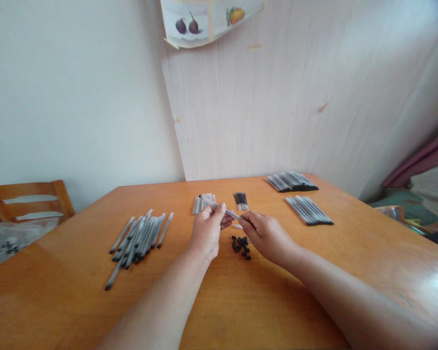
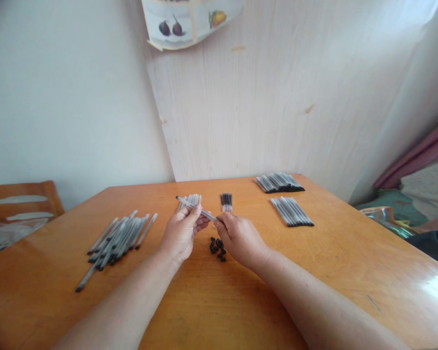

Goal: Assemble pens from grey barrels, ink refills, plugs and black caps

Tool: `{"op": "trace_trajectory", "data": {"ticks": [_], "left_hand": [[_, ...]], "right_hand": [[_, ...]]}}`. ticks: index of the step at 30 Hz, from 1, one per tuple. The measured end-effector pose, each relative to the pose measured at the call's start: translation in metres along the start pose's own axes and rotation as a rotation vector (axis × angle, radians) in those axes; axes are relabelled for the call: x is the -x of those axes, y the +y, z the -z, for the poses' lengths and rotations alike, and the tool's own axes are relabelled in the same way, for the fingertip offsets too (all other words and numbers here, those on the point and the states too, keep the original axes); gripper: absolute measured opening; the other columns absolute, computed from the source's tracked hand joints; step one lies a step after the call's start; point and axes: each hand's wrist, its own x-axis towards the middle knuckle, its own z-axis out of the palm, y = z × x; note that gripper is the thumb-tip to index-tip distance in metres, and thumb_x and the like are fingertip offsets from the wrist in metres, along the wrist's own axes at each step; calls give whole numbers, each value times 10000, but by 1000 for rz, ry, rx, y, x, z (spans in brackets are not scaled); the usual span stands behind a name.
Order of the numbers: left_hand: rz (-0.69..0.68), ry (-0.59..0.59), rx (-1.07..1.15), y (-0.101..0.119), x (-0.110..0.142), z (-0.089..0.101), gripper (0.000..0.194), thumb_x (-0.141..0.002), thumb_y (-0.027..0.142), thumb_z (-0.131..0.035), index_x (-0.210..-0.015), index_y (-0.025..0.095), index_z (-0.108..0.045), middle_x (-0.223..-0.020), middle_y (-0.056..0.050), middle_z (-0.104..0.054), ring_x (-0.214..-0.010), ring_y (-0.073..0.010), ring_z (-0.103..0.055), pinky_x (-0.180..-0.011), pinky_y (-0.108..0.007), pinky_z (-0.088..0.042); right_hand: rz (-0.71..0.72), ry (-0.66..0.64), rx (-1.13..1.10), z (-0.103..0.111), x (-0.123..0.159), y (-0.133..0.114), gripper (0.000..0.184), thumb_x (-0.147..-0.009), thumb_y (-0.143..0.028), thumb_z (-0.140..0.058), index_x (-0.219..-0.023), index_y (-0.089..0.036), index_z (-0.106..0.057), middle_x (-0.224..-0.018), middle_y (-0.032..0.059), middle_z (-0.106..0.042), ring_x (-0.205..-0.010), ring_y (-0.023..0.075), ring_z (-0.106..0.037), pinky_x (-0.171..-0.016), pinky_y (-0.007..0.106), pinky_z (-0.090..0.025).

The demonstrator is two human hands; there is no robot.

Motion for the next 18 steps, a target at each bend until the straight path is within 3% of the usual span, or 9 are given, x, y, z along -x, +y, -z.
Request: {"op": "trace_trajectory", "data": {"ticks": [12,18], "left_hand": [[17,33,17,-1,-2,1,301,-740,385,-728,-838,146,-575,-731,-68,-696,-652,-159,-668,-620,-258,-492],[30,-18,95,3,0,3,279,-749,353,-726,-868,145,-581,-799,-84,-710,-714,-166,-677,-690,-289,-511]], "right_hand": [[17,-22,166,1,-1,-8,245,-982,-315,-375,-877,-191,-559,-795,60,-632,-733,172,-581,-671,277,-357],[-29,-17,-54,-2,-2,-6,250,-971,-339,-393,-856,-196,-562,-735,33,-605,-666,147,-547,-622,264,-365]]}}
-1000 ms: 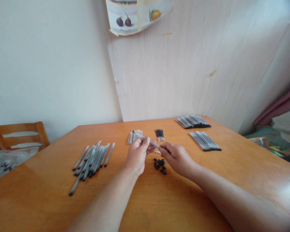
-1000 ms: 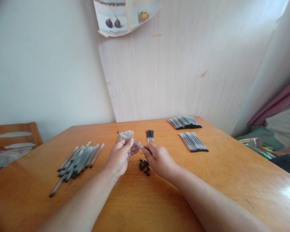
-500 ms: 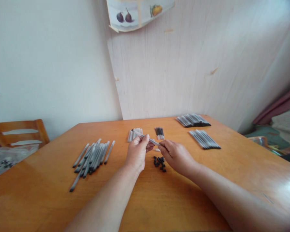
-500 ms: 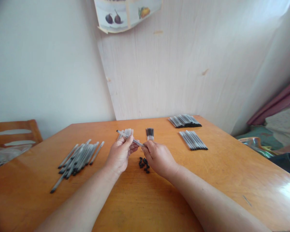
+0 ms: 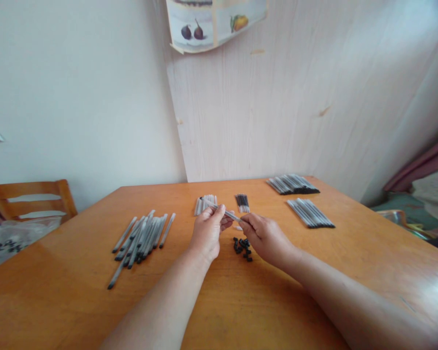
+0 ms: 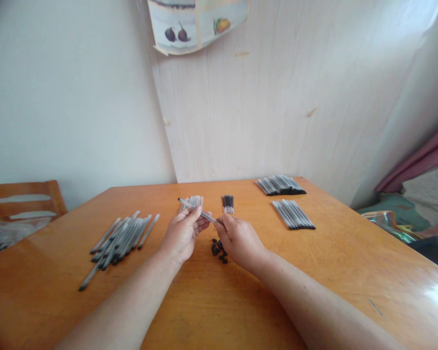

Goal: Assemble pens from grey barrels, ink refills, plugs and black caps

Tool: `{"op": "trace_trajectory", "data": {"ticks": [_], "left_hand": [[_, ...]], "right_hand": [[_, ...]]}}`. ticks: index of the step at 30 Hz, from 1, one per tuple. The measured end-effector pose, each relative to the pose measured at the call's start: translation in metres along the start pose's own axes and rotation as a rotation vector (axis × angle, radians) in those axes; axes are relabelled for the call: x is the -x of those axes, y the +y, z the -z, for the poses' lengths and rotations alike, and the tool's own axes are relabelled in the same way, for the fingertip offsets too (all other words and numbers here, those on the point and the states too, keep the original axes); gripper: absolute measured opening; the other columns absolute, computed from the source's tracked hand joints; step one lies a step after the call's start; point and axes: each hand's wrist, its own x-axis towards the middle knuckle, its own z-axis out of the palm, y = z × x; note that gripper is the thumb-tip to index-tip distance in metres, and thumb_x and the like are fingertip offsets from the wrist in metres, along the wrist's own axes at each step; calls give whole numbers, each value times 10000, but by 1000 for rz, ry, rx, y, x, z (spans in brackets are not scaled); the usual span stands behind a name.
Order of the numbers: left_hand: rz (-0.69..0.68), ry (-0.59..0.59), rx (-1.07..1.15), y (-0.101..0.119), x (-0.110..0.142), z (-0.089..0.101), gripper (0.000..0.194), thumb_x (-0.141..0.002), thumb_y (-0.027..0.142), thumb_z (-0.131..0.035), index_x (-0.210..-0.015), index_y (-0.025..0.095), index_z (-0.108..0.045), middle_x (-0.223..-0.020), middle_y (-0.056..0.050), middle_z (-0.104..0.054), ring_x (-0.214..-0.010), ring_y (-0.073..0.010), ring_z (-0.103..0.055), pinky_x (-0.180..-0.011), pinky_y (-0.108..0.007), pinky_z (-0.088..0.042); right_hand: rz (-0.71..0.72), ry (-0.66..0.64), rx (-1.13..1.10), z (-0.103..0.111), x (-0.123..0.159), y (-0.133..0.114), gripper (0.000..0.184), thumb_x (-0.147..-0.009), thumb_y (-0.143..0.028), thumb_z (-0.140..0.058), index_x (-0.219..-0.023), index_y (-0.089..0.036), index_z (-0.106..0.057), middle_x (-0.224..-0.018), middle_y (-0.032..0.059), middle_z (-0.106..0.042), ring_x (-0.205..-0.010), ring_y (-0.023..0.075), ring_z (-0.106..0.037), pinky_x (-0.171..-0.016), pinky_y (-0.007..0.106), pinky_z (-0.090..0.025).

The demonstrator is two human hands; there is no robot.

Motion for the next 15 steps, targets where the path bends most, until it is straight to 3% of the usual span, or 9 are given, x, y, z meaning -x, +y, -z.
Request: {"op": "trace_trajectory", "data": {"ticks": [8,15], "left_hand": [[0,-96,27,3,-1,3,249,-782,330,-704,-876,141,-571,-858,-97,-715,-776,-182,-686,-744,-318,-521],[-15,-150,59,4,1,4,263,-791,335,-704,-910,137,-577,-890,-100,-714,-827,-189,-689,-803,-342,-521]], "right_hand": [[-225,-115,-570,0,-2,5,331,-920,-481,-480,-861,-173,-586,-682,8,-590,-603,115,-525,-564,244,-397],[-412,-208,-972,5,-2,1,333,-841,-497,-599,-855,-164,-586,-670,4,-606,-537,82,-485,-491,214,-322]]}}
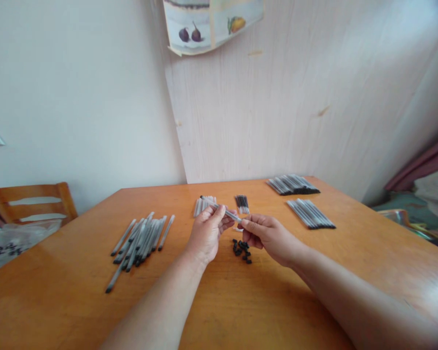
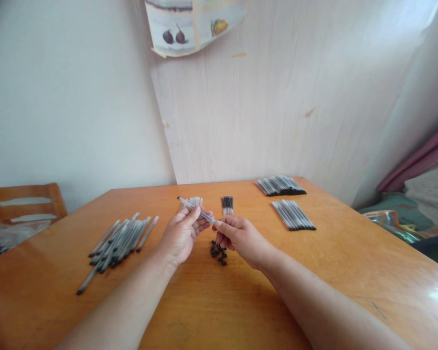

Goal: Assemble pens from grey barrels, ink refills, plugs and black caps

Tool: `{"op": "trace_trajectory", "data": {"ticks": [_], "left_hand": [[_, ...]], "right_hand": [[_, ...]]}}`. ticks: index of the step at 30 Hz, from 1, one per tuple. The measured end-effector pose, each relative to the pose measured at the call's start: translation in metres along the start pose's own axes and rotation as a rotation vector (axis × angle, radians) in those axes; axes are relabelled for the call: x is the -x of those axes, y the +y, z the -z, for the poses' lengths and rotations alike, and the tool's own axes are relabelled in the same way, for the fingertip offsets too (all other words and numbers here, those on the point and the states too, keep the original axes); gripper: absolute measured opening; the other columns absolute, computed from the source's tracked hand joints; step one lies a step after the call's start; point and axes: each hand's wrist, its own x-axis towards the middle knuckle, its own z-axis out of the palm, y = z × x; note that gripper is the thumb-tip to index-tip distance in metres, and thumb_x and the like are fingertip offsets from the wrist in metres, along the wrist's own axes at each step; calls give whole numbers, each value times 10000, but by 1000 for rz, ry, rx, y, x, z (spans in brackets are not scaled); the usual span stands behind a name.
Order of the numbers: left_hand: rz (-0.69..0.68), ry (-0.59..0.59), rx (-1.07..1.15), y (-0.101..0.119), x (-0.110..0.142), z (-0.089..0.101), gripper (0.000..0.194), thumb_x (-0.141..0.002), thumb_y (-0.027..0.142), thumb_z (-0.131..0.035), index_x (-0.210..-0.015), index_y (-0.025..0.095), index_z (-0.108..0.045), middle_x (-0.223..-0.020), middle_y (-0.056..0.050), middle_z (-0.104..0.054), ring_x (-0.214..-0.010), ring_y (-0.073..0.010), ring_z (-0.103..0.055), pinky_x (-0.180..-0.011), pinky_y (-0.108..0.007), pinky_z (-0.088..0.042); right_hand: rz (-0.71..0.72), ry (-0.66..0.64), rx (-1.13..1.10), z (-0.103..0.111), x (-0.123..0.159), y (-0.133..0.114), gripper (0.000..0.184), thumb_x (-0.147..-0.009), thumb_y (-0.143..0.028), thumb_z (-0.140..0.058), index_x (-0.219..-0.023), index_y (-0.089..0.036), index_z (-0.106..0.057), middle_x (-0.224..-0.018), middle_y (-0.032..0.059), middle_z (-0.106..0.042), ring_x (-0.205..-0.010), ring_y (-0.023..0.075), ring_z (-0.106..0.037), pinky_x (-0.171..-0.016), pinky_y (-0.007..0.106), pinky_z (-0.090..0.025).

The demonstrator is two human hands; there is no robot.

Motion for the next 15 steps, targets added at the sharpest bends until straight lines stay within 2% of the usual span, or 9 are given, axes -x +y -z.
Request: {"op": "trace_trajectory", "data": {"ticks": [6,10,12,15], "left_hand": [[8,-34,11,3,1,0,264,-795,335,-702,-930,140,-586,-910,-97,-714,-845,-186,-690,-818,-344,-520],[8,-27,4,4,2,-3,297,-765,350,-730,-928,145,-590,-888,-86,-714,-827,-179,-689,-792,-323,-524],[4,4,-26,4,1,-2,331,-743,367,-748,-938,150,-592,-859,-77,-713,-782,-169,-687,-747,-301,-525],[1,83,-82,2,-2,2,369,-714,403,-766,-926,153,-595,-805,-61,-708,-702,-145,-673,-684,-269,-515]], "right_hand": [[-102,-33,-197,3,1,-1,289,-830,-441,-622,-870,-155,-619,-662,10,-598,-526,80,-478,-469,206,-305],[-136,-48,-220,2,3,-3,297,-854,-448,-572,-860,-156,-620,-620,0,-563,-502,85,-460,-447,209,-295],[-94,-37,-138,0,2,0,330,-876,-477,-532,-869,-157,-610,-635,7,-577,-511,90,-472,-470,215,-326],[76,34,169,-2,0,9,367,-885,-525,-515,-918,-168,-598,-729,28,-622,-596,110,-521,-541,231,-383]]}}
